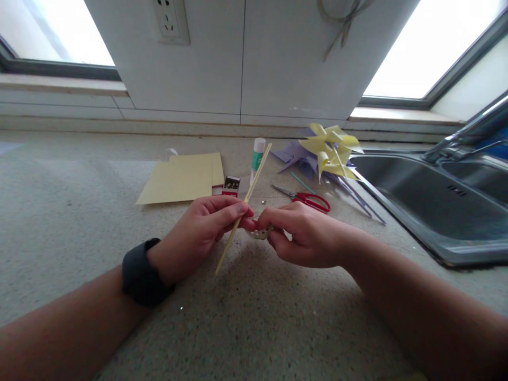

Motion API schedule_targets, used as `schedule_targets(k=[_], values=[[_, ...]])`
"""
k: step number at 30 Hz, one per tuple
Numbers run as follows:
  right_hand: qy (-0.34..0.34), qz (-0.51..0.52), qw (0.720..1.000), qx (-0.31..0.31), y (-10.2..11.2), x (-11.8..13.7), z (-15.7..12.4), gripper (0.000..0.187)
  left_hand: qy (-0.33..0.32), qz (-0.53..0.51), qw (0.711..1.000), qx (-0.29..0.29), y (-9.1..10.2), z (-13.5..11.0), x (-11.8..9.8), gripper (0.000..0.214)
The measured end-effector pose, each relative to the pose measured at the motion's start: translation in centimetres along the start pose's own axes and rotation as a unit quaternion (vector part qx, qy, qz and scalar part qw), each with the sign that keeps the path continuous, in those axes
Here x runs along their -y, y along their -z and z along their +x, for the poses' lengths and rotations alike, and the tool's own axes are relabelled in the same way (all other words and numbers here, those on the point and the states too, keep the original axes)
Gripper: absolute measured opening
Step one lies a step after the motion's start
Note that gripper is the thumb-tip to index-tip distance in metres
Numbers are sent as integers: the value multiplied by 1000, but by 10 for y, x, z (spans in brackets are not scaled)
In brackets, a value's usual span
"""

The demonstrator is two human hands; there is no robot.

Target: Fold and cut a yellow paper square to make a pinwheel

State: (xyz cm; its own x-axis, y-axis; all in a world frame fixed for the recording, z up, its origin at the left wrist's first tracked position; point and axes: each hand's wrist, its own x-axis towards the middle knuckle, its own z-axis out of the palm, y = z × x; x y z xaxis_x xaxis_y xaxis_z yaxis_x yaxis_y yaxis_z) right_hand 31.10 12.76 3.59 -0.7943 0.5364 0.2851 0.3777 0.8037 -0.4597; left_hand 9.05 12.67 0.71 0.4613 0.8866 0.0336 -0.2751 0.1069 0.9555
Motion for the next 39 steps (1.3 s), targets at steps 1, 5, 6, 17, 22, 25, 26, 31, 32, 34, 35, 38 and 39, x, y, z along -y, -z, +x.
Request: schedule_targets(k=[1,5,6,17,22,25,26,31,32,34,35,38,39], values=[[1,-5,1000,-2,-1,-1,0,19,-2,3,1000,1,0,0,0,14],[0,-18,1000,-3,-2,0,0,20,-7,18,1000,-3,0,0,-1,14],[-2,-21,1000,-2,-1,1,0,20,-8,19,1000,-4,0,0,-1,14],[10,-16,1000,8,3,1,1,23,-11,25,1000,0,-1,0,-1,16],[0,21,1000,7,5,1,0,25,-10,2,1000,-11,-1,1,-3,15],[-12,7,1000,-15,1,0,-1,25,-16,-50,998,-37,-3,2,-5,13],[-14,4,1000,-20,-2,-1,-2,26,-19,-66,997,-46,-4,2,-7,13],[-15,104,987,-119,-12,-8,-2,53,-26,-117,988,-97,-9,0,-10,15],[-14,119,981,-154,-13,-9,-2,52,-30,-120,987,-105,-9,0,-10,15],[-8,112,972,-207,-13,-10,0,44,-42,-119,985,-116,-9,1,-9,15],[-2,92,970,-223,-12,-10,1,39,-47,-116,985,-117,-8,1,-9,15],[23,8,969,-247,-9,-7,4,23,-53,-109,985,-119,-8,2,-9,15],[30,-15,968,-250,-7,-6,5,19,-54,-108,985,-122,-8,2,-9,16]])
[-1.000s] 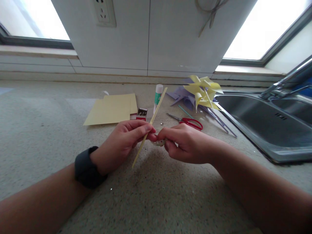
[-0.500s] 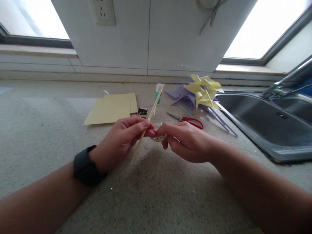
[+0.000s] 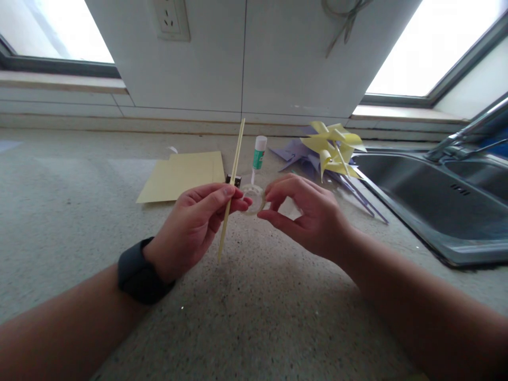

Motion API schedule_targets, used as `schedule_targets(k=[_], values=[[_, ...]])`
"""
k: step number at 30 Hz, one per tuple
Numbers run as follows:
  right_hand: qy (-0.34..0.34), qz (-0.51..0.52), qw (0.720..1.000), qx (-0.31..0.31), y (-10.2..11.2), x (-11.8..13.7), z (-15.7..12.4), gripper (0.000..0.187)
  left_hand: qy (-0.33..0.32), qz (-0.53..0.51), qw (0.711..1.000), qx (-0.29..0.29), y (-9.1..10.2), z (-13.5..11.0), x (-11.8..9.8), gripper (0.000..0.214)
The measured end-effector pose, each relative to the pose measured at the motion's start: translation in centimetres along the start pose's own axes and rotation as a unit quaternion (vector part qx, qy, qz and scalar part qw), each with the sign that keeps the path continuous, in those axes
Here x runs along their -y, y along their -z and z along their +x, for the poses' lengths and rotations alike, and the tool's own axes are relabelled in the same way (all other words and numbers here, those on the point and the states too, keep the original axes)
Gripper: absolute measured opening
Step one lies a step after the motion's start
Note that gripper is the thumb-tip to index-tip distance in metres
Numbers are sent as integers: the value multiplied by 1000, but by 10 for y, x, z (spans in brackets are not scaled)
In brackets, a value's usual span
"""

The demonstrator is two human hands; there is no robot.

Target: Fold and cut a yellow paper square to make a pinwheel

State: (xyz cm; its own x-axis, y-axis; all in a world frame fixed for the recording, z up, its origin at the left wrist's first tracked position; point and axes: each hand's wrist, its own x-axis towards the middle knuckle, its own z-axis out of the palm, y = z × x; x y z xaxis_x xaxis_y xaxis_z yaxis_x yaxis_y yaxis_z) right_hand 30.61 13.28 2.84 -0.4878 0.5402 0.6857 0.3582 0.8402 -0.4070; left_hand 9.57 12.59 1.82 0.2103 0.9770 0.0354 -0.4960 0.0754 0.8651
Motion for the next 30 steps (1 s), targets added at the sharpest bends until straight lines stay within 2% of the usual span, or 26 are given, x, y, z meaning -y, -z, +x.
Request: schedule_targets(k=[5,12,16,18,20,23,26,30], values=[[28,-60,998,-11,5,6,2,6,-7,4,1000,-7,-1,1,0,18],[61,-121,990,-32,5,11,5,7,-8,3,1000,-19,-4,0,5,17],[47,-148,987,-34,2,13,5,9,-12,8,1000,-12,-3,-1,5,17],[15,-143,988,-50,2,12,5,11,-12,12,1000,-13,-3,-1,5,16],[-38,-110,990,-85,2,10,5,12,-10,12,1000,-14,-2,-1,4,15],[-120,15,985,-125,4,5,6,12,-4,7,1000,-20,-2,-1,4,13],[-149,132,974,-110,5,3,8,12,3,5,1000,-22,-2,-1,3,12],[-175,182,964,-85,4,0,9,7,2,11,1000,-15,-1,-1,3,10]])
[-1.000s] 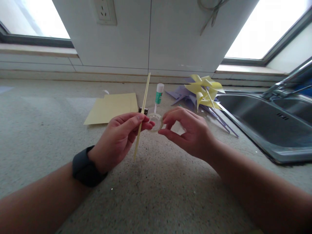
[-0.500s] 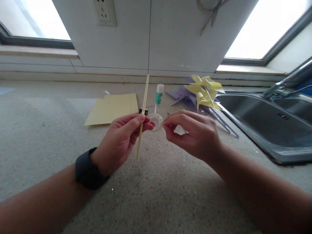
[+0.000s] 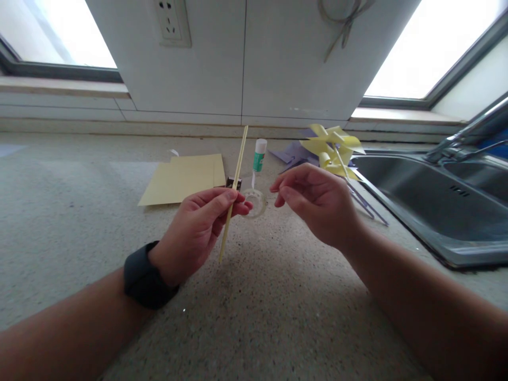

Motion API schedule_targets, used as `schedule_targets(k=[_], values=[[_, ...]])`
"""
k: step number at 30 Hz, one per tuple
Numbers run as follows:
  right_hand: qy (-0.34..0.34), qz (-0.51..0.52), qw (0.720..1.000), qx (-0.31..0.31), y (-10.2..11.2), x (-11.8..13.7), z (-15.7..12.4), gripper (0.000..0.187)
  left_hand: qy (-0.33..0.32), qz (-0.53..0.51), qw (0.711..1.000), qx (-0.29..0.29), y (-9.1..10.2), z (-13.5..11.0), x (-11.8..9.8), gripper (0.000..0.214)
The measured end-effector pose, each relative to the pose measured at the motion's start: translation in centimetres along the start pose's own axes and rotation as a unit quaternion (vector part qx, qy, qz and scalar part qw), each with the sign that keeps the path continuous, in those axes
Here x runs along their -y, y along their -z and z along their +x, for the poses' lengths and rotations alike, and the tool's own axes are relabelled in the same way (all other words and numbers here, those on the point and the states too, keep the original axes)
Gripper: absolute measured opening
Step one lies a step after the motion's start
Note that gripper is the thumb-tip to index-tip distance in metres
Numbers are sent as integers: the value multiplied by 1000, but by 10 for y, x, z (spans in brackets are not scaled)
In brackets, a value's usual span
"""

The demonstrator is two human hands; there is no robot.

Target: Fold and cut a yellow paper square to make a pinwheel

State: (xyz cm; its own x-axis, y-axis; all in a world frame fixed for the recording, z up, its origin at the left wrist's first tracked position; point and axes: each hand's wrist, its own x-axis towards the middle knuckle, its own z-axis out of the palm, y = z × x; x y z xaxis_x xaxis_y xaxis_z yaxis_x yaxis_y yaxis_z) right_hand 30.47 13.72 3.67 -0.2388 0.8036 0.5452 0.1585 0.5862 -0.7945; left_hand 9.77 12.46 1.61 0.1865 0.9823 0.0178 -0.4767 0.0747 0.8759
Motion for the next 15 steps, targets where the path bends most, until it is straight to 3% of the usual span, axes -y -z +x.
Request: schedule_targets(k=[7,15], values=[[-31,18,999,11,0,-3,1,4,8,-7,1000,-7,0,0,-1,11],[2,-49,998,-27,-1,-2,-3,3,14,-30,999,-18,-3,0,-4,17]])
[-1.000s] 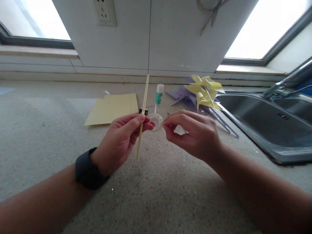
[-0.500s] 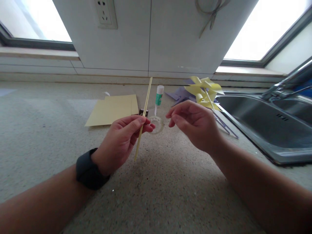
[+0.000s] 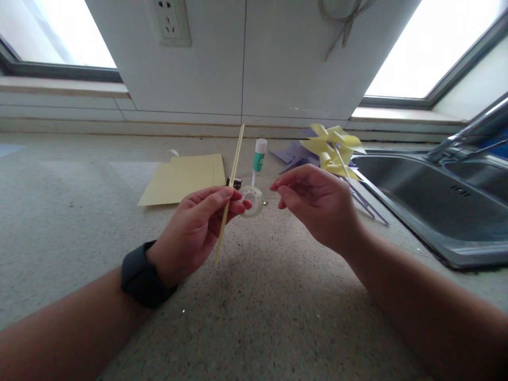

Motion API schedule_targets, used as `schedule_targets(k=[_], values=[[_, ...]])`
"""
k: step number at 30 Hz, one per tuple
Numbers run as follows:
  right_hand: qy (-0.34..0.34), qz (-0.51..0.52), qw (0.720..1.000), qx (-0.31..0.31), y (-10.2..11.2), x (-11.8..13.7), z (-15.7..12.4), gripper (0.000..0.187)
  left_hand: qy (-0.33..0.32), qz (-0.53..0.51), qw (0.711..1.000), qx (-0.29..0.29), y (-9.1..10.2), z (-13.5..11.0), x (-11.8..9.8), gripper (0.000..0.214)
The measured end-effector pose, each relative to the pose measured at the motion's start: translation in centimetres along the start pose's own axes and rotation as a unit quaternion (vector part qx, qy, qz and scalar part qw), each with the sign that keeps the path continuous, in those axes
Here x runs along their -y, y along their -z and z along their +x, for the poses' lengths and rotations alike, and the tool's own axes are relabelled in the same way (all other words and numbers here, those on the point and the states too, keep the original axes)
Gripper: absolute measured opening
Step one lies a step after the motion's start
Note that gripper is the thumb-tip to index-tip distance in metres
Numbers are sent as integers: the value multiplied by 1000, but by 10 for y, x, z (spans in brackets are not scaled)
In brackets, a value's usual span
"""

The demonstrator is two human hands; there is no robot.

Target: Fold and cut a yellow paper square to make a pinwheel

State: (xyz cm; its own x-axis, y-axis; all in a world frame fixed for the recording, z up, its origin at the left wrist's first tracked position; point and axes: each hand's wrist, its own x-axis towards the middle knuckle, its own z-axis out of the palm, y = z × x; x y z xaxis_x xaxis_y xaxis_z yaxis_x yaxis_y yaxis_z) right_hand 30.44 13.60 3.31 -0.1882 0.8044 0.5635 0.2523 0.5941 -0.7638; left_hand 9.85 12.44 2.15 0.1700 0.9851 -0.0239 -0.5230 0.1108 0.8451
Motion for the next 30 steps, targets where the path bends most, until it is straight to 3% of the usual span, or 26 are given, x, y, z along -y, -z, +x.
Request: schedule_targets(k=[6,13,24,30], values=[[60,-151,987,6,4,-5,-2,5,8,-8,1000,-5,-1,-2,-1,19],[76,-178,980,43,5,-7,1,10,8,3,1000,-15,-3,-1,-2,21],[108,-130,977,130,6,-8,2,26,17,-4,1000,-6,-4,-1,-4,29],[41,-68,981,180,13,-1,1,22,15,2,1000,-10,-2,-1,-2,26]])
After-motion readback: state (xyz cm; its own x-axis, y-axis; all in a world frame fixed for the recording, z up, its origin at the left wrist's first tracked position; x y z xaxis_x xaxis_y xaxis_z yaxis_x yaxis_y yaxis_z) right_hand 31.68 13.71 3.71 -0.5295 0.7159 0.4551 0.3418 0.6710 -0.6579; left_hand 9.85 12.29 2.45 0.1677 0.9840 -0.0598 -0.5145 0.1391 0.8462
